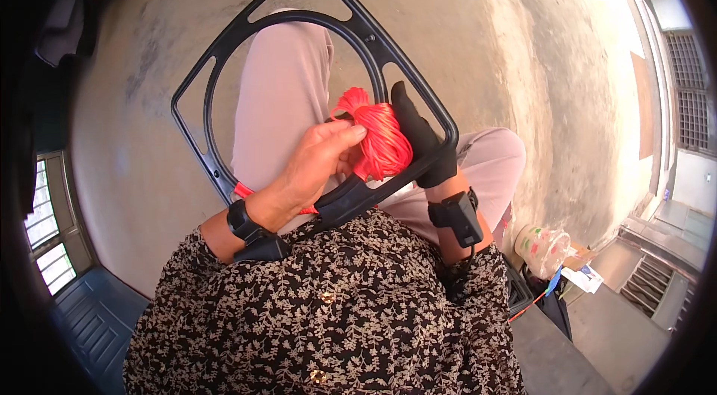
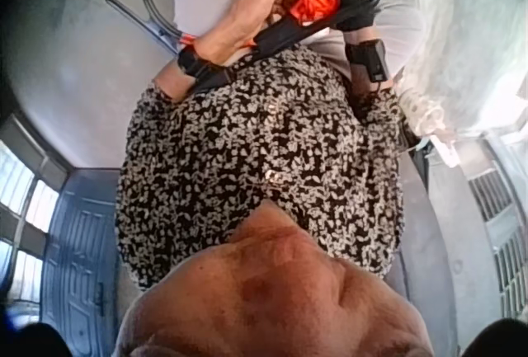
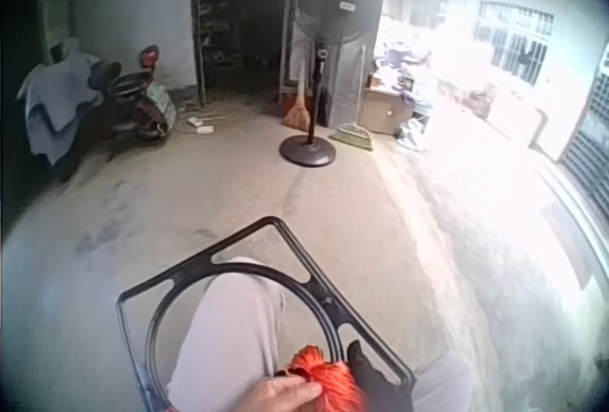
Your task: Winding a red rope around a circular black plastic frame.
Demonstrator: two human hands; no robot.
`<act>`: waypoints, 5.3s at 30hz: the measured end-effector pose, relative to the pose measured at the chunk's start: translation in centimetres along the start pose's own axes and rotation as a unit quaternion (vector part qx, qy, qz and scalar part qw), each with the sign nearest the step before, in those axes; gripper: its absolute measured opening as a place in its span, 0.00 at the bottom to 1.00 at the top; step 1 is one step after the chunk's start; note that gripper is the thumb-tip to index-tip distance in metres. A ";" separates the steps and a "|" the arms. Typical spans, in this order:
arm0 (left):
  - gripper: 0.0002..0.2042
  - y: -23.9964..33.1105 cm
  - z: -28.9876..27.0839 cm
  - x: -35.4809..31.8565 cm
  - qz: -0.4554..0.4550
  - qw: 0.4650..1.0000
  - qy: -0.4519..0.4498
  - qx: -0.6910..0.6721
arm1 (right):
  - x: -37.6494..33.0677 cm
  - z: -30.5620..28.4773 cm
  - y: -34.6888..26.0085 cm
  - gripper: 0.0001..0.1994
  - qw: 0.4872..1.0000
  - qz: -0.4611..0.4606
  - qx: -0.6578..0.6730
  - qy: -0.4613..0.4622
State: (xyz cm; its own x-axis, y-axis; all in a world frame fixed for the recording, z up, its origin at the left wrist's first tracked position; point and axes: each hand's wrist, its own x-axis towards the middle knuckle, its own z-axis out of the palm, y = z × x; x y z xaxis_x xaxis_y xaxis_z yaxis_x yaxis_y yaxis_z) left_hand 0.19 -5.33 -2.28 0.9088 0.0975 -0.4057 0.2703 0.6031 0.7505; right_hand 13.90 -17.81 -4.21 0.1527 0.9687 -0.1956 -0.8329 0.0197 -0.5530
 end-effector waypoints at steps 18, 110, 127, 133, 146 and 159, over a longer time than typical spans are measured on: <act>0.11 -0.5 -1.1 -0.1 -0.070 0.986 -0.073 -0.135 | -13.6 -5.3 -5.0 0.17 0.945 -0.271 0.078 0.163; 0.14 -0.1 -0.3 0.2 -0.074 0.977 -0.077 -0.185 | -11.0 -1.3 -4.4 0.19 0.953 -0.256 0.103 0.124; 0.10 -1.2 -0.4 -0.4 -0.058 0.986 -0.055 -0.147 | -12.2 -1.1 -3.5 0.17 0.919 -0.264 0.081 0.280; 0.08 -0.5 -1.5 -1.6 -0.027 0.988 -0.057 -0.140 | -11.4 -1.5 -3.0 0.19 0.873 -0.261 -0.020 0.412; 0.07 0.2 -1.6 -1.9 -0.027 0.996 -0.020 -0.083 | -10.9 -2.3 -1.8 0.22 0.897 -0.151 -0.266 0.320; 0.10 -0.6 0.1 -1.0 0.055 0.997 -0.023 -0.052 | -0.9 3.2 -1.2 0.18 0.899 -0.115 -0.414 0.083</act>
State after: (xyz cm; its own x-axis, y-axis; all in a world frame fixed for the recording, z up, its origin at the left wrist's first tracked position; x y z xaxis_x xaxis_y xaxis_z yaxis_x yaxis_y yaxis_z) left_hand -0.89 -5.90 -2.24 0.9454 0.1322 -0.2978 0.1362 0.6699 0.7299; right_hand 13.09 -17.91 -0.75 0.4047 0.9110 -0.0788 -0.0979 -0.0425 -0.9943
